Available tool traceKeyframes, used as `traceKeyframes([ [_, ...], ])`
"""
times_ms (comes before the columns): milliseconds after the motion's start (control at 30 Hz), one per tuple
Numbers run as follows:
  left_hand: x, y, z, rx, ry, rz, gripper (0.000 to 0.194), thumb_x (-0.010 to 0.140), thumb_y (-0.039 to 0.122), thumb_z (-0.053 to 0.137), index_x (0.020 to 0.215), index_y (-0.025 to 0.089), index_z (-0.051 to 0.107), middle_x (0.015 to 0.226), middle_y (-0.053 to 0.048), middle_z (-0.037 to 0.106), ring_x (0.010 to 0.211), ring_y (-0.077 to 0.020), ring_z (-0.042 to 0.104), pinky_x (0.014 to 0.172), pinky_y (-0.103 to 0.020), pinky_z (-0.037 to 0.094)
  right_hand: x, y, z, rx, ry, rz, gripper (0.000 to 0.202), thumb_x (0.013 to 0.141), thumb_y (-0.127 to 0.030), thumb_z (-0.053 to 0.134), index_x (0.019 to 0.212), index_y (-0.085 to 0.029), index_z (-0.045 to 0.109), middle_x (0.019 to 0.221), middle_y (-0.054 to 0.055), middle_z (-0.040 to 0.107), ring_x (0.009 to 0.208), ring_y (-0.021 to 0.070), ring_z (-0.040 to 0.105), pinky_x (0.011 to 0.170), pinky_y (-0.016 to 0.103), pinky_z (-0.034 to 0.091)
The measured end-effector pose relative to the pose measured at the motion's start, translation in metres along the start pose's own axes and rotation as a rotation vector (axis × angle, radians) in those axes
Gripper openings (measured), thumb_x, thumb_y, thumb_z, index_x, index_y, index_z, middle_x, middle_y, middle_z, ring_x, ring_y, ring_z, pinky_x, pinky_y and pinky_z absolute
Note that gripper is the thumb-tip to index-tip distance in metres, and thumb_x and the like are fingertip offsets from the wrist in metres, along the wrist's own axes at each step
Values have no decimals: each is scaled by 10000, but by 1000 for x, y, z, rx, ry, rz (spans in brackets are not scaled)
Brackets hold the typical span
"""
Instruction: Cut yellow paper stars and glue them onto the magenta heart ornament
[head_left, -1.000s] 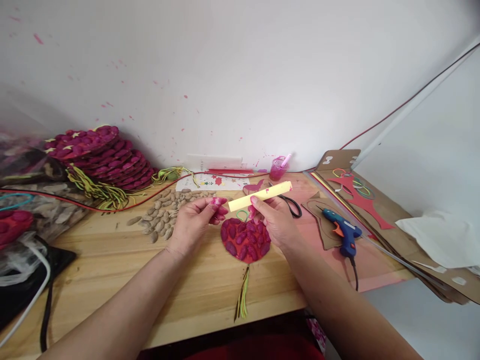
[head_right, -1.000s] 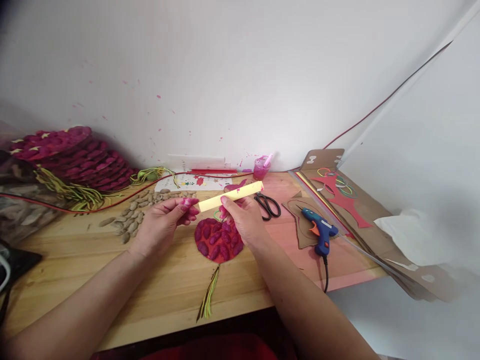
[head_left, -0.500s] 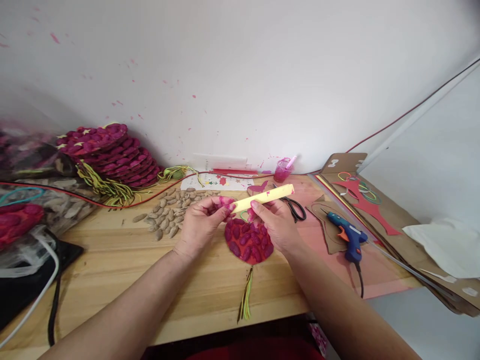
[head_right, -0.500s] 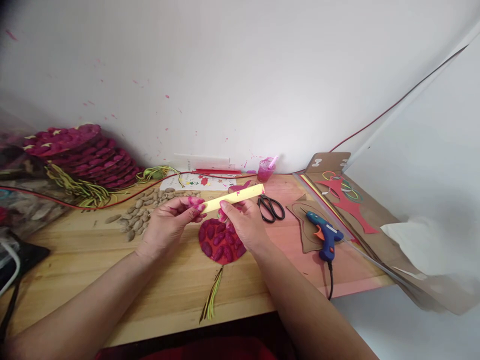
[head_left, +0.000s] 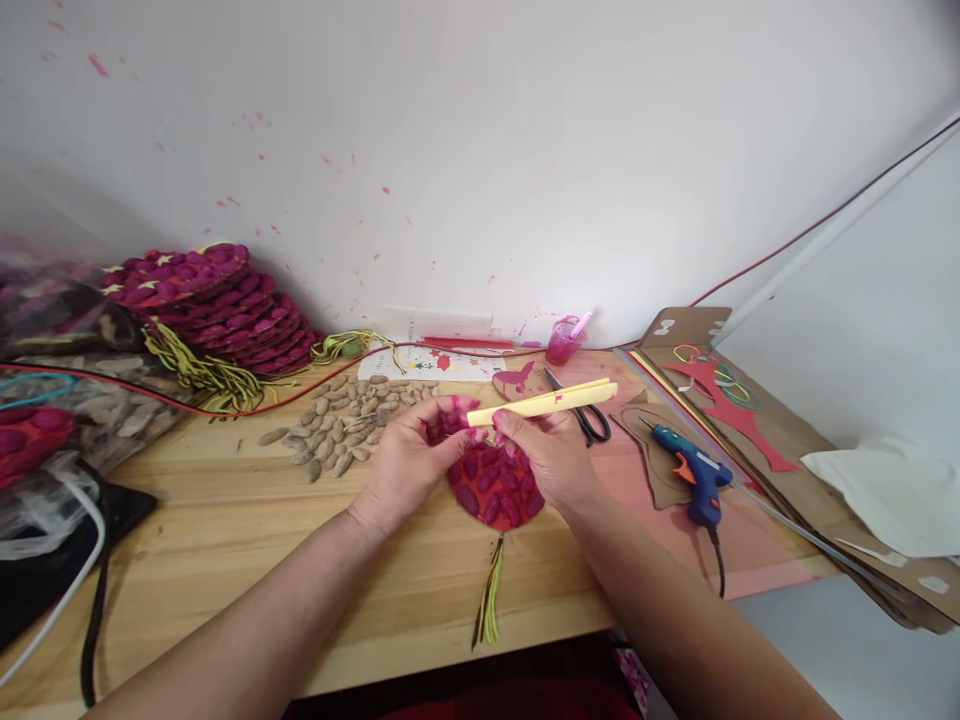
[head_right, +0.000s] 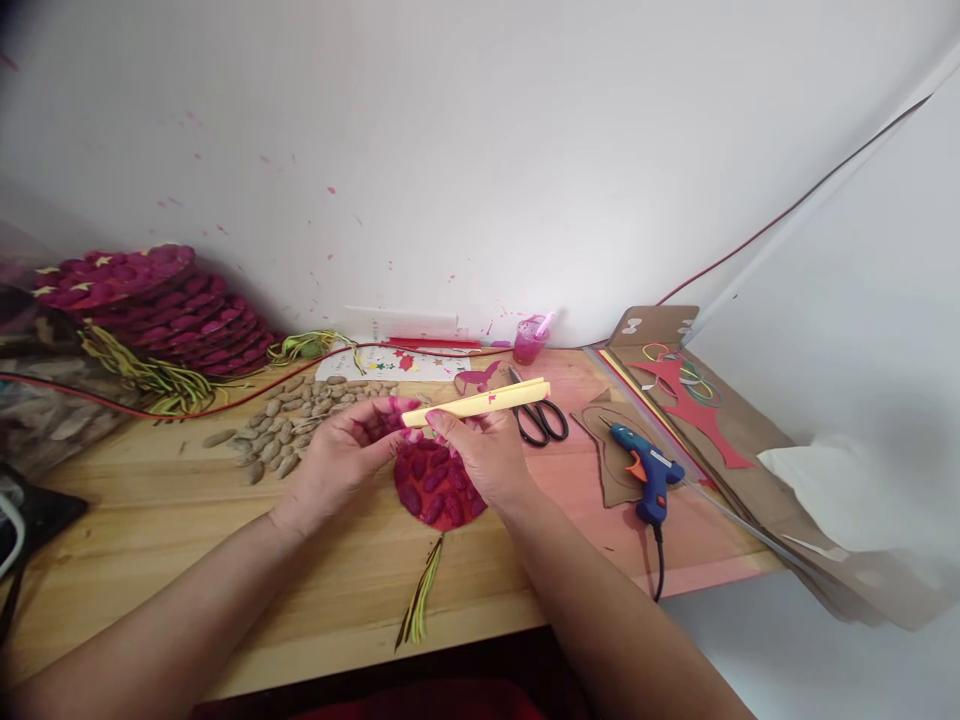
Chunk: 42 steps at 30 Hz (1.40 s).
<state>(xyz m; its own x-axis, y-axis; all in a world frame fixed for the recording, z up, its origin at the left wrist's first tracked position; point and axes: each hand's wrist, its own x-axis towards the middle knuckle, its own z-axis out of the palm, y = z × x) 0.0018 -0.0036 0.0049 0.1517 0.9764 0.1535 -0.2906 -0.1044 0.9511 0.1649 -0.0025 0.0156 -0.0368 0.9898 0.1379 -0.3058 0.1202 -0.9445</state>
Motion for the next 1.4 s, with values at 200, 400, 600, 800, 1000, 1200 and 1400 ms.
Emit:
traceKeyframes([
  [200,-1,5,1,14,50,-31,206,670,287,837,807,172,733,784,-9,722,693,-118,639,665,-220,519,-3,-2,3,-93,-49,-68,64,749,-294,786,781,-239,777,791,6,751,738,176,676,730,335,542],
  [400,-1,4,1,49,93,5,186,686,298,821,783,172,726,781,-10,722,683,-116,634,675,-225,521,-3,1,3,-66,-42,54,141,729,-333,801,822,-231,773,790,10,735,687,145,643,668,292,524],
  [600,-1,3,0,54,66,20,170,707,270,808,826,179,728,804,-4,723,710,-110,631,687,-209,512,-2,1,2,-45,-64,39,126,751,-316,791,839,-226,780,848,31,751,768,166,665,749,320,535],
  [800,0,3,2,0,87,10,217,701,275,819,876,179,735,864,-13,732,762,-120,642,736,-228,531,-3,-1,4,-93,-66,6,105,753,-306,786,825,-231,777,858,30,756,779,184,675,753,338,536],
  [1000,-1,3,4,30,132,47,211,692,282,825,865,179,762,901,-39,762,793,-144,669,768,-255,547,-1,3,0,-119,-40,74,162,728,-350,802,811,-214,773,721,6,708,613,125,592,558,255,458],
  [1200,-2,0,4,119,126,85,192,701,297,812,848,179,769,901,-54,772,830,-178,690,797,-286,554,0,5,-2,-70,6,152,212,699,-350,816,824,-185,772,718,14,711,586,112,582,548,248,445],
  [1400,-2,-1,4,121,128,81,130,726,259,789,831,189,758,857,-34,767,770,-151,680,751,-258,547,-2,2,5,-22,14,133,189,674,-321,826,787,-182,764,728,13,713,581,102,568,550,241,452],
])
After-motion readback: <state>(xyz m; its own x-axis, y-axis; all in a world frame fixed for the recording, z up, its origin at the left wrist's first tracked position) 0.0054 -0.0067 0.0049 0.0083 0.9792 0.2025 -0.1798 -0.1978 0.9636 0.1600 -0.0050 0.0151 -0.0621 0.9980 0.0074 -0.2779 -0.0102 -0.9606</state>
